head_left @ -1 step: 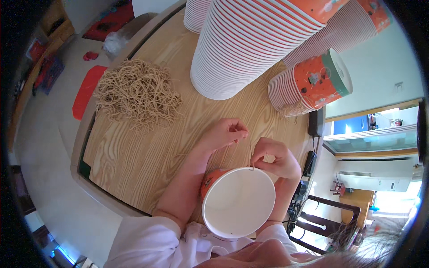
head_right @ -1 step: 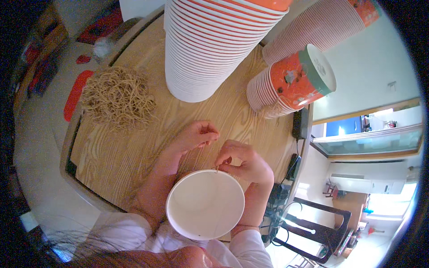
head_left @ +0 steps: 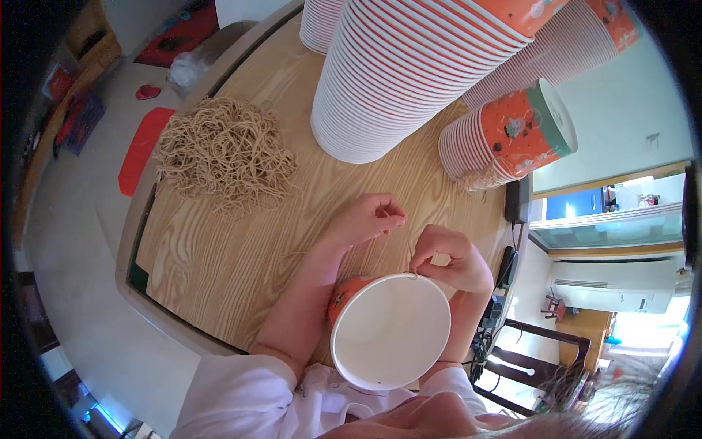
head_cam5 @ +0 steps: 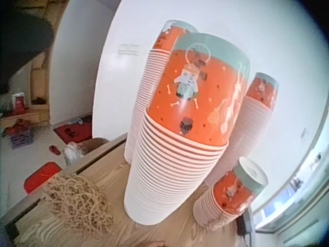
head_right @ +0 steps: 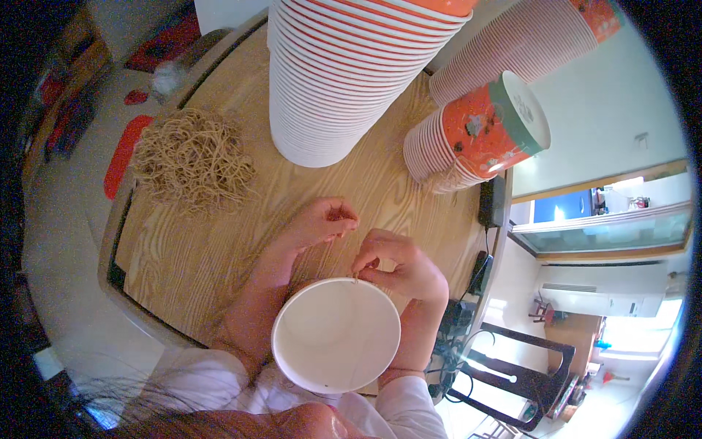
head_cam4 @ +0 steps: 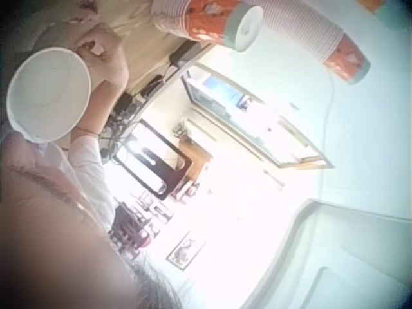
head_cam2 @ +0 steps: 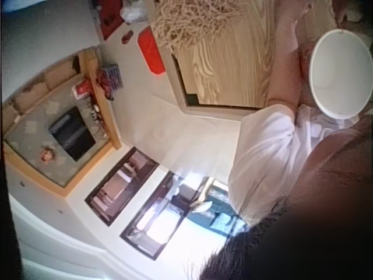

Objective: The recorder is attaching rubber bands around the rims of paper cups and then stacking them.

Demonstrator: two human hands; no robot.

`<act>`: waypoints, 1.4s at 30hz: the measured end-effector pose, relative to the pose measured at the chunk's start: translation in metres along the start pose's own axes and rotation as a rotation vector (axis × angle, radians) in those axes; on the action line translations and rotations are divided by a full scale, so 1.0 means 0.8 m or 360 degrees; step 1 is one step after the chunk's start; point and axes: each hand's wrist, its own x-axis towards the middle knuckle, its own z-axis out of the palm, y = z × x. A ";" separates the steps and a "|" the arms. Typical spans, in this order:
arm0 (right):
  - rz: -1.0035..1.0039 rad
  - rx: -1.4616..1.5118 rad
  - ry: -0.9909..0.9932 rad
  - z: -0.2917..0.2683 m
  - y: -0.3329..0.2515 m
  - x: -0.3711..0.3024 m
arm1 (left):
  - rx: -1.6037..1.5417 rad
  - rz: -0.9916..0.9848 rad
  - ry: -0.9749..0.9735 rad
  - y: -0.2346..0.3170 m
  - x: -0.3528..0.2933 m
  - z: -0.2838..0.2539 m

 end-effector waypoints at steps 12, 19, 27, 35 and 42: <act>0.0104 -0.0186 0.0123 0.005 0.005 0.001 | 0.0264 0.0092 -0.0726 0.013 -0.013 -0.004; 0.0132 -0.0188 0.0107 0.007 -0.002 0.000 | -0.0028 0.0233 -0.0809 -0.003 -0.009 -0.003; -0.0107 -0.0017 -0.0101 0.000 -0.006 -0.003 | 0.0126 0.0238 -0.0725 -0.004 -0.008 -0.006; 0.0012 -0.0072 -0.0064 -0.003 -0.010 -0.005 | 0.0023 0.0248 -0.0755 -0.003 -0.005 -0.007; 0.0076 -0.0090 -0.0003 0.000 -0.014 -0.005 | -0.0125 0.0296 -0.0583 0.002 -0.006 -0.007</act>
